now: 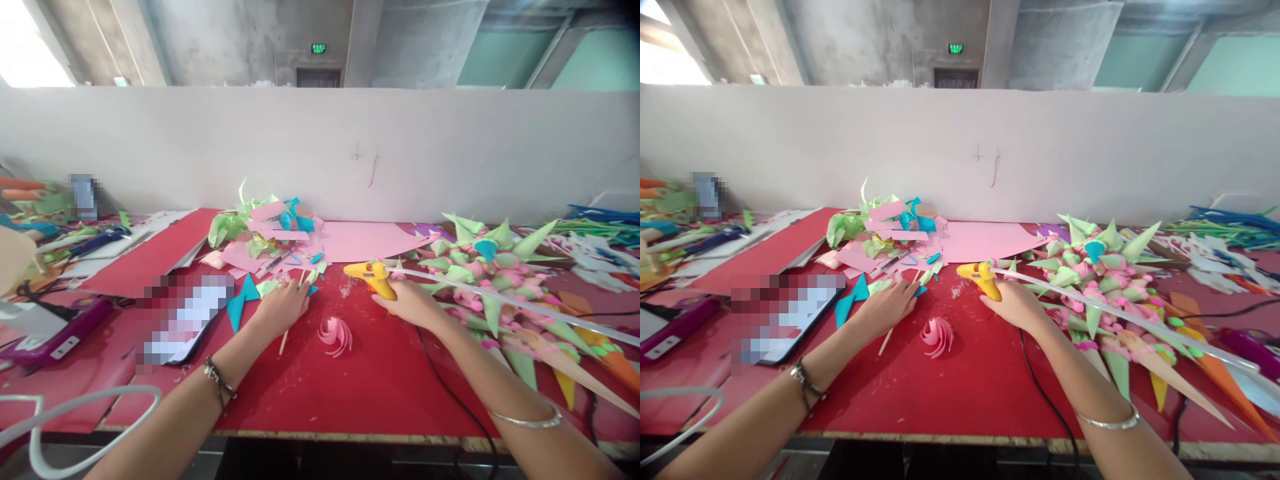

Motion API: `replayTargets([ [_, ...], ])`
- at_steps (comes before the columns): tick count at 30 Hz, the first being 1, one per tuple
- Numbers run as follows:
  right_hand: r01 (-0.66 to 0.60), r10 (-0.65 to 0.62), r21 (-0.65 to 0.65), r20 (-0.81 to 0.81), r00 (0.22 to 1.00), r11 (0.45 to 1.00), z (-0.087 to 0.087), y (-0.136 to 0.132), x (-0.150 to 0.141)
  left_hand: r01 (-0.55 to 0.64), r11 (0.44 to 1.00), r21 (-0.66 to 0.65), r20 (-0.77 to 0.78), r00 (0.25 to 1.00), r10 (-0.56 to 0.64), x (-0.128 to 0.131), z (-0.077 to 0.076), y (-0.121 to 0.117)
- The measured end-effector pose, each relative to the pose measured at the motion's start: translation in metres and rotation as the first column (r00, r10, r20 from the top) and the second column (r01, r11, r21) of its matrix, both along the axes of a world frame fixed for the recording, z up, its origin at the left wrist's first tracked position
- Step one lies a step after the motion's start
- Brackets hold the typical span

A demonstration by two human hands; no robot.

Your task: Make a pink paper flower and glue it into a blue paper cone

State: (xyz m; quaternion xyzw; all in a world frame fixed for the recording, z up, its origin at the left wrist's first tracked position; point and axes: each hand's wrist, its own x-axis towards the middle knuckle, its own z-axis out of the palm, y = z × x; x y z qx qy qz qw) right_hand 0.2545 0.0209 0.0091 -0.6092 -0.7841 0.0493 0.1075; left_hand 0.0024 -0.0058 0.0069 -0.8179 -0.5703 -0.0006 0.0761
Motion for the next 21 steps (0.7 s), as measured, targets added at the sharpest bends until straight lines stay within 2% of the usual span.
replayTargets([
  [7,-0.004,0.004,0.004,0.001,1.000,1.000,-0.001,0.001,0.001,-0.014,0.999,-0.030,0.062,0.998,0.016,0.001,0.002,-0.001],
  [13,-0.001,0.001,0.005,-0.007,1.000,1.000,-0.003,0.001,0.002,-0.080,0.994,-0.080,0.126,0.988,0.090,0.000,-0.001,0.004],
  [16,0.003,-0.003,0.011,-0.032,0.999,1.000,-0.004,0.001,0.002,-0.081,0.995,-0.063,0.146,0.985,0.090,-0.005,-0.002,0.007],
  [21,-0.011,0.011,0.011,-0.059,0.998,1.000,-0.002,0.000,0.001,-0.078,0.997,-0.024,0.295,0.952,0.082,-0.013,-0.003,0.011],
])
